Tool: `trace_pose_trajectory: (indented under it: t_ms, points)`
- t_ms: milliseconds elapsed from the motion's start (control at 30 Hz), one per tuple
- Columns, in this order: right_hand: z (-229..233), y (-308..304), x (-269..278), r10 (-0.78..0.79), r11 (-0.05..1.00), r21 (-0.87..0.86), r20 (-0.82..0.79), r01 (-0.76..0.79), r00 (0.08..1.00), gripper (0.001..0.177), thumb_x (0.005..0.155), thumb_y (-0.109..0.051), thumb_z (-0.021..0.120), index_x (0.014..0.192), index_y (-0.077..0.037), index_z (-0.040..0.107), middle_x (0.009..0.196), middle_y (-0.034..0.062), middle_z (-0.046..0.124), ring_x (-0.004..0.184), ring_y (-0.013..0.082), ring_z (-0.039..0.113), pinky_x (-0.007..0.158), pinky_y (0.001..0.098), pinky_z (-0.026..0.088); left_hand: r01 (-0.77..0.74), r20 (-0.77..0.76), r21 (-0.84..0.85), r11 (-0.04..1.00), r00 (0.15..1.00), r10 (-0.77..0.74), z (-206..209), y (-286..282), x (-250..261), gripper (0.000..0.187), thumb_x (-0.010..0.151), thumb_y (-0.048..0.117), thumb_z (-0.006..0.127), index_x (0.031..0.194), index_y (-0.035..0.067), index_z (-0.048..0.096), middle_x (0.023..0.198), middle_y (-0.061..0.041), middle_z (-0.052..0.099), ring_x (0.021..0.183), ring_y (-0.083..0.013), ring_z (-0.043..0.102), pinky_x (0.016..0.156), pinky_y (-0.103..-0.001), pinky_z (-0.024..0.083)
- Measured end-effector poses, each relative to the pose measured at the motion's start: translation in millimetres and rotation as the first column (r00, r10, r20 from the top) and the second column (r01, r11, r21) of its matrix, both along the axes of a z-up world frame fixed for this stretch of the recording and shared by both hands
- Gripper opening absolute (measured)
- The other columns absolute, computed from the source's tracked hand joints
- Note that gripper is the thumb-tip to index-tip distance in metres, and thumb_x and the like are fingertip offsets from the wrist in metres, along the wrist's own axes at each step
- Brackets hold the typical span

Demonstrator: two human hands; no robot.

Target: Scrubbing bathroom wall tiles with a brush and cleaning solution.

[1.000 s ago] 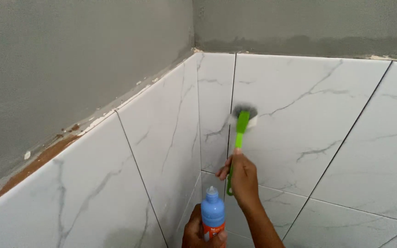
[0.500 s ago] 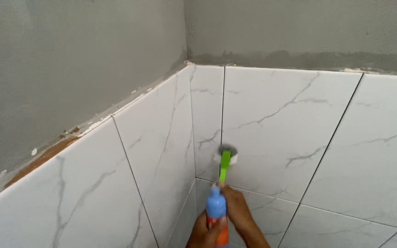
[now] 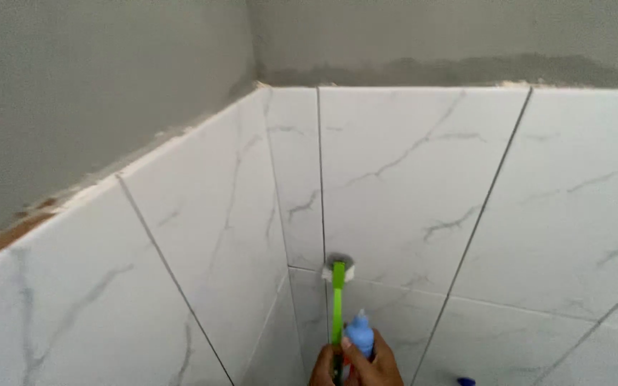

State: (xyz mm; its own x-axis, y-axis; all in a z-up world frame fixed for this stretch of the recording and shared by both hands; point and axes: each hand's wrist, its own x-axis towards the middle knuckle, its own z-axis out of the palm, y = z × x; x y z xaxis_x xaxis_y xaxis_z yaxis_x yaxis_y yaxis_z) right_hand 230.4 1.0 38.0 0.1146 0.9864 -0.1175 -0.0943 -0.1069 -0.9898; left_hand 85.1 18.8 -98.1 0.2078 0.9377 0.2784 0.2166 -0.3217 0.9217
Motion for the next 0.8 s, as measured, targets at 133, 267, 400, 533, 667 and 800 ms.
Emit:
trace_pose_trajectory:
  t_ms: [133,267,400,533,667,800]
  points:
    - [62,-9,17,-0.209,0.978,-0.009,-0.067,0.209,0.976,0.048,0.087,-0.02,0.071,0.131,-0.001,0.068,0.112,0.0206,0.079,0.1,0.0272,0.075,0.088,0.0397,0.058,0.063,0.16,-0.241,0.968,0.987,-0.025,105,7,3,0.011,0.096,0.017,0.058,0.101,0.007,0.061,0.085,-0.005,0.062,0.076,-0.0154,0.058,0.074,-0.029,0.049]
    - [117,-23,40,-0.262,0.963,-0.045,0.104,0.267,0.959,0.046,0.092,-0.032,0.062,0.132,-0.008,0.064,0.119,0.0163,0.078,0.11,0.0256,0.075,0.1,0.0447,0.057,-0.062,-0.05,-0.101,0.993,0.997,0.057,217,7,9,0.027,0.108,0.032,0.039,0.102,0.012,0.057,0.082,-0.002,0.057,0.072,-0.0137,0.064,0.069,-0.035,0.057]
    - [108,-26,56,-0.374,0.927,-0.019,0.054,0.376,0.926,0.044,0.092,-0.027,0.063,0.13,-0.005,0.059,0.124,0.0151,0.074,0.113,0.0299,0.074,0.101,0.0495,0.056,-0.068,-0.187,0.074,0.995,0.979,0.081,280,1,15,0.051,0.105,0.022,0.038,0.155,0.014,0.034,0.068,-0.003,0.057,0.056,-0.0136,0.051,0.056,-0.035,0.046]
    - [80,-33,66,-0.406,0.913,-0.021,0.036,0.406,0.913,0.046,0.09,-0.022,0.067,0.129,0.002,0.06,0.119,0.0212,0.076,0.105,0.0338,0.077,0.096,0.049,0.06,-0.154,-0.265,0.107,0.982,0.948,0.178,220,1,26,0.068,0.1,0.018,0.049,0.164,0.013,0.023,0.057,-0.007,0.059,0.04,-0.0164,0.048,0.041,-0.039,0.038]
    - [62,-31,76,-0.414,0.905,-0.076,0.072,0.419,0.908,0.048,0.089,-0.02,0.071,0.131,0.001,0.06,0.115,0.0207,0.077,0.102,0.0325,0.077,0.097,0.0469,0.059,-0.227,-0.178,0.42,0.879,0.929,0.325,37,10,53,0.056,0.096,0.007,0.055,0.151,0.004,0.041,0.105,-0.015,0.079,0.05,-0.007,0.06,0.046,-0.021,0.054]
    - [58,-29,87,-0.411,0.911,-0.031,0.032,0.412,0.911,0.049,0.087,-0.016,0.073,0.13,0.002,0.06,0.115,0.0207,0.077,0.1,0.0319,0.077,0.094,0.045,0.06,-0.294,-0.2,0.387,0.874,0.899,0.391,88,3,63,0.056,0.093,0.005,0.055,0.148,0.004,0.049,0.07,-0.006,0.065,0.053,-0.0159,0.059,0.049,-0.028,0.052]
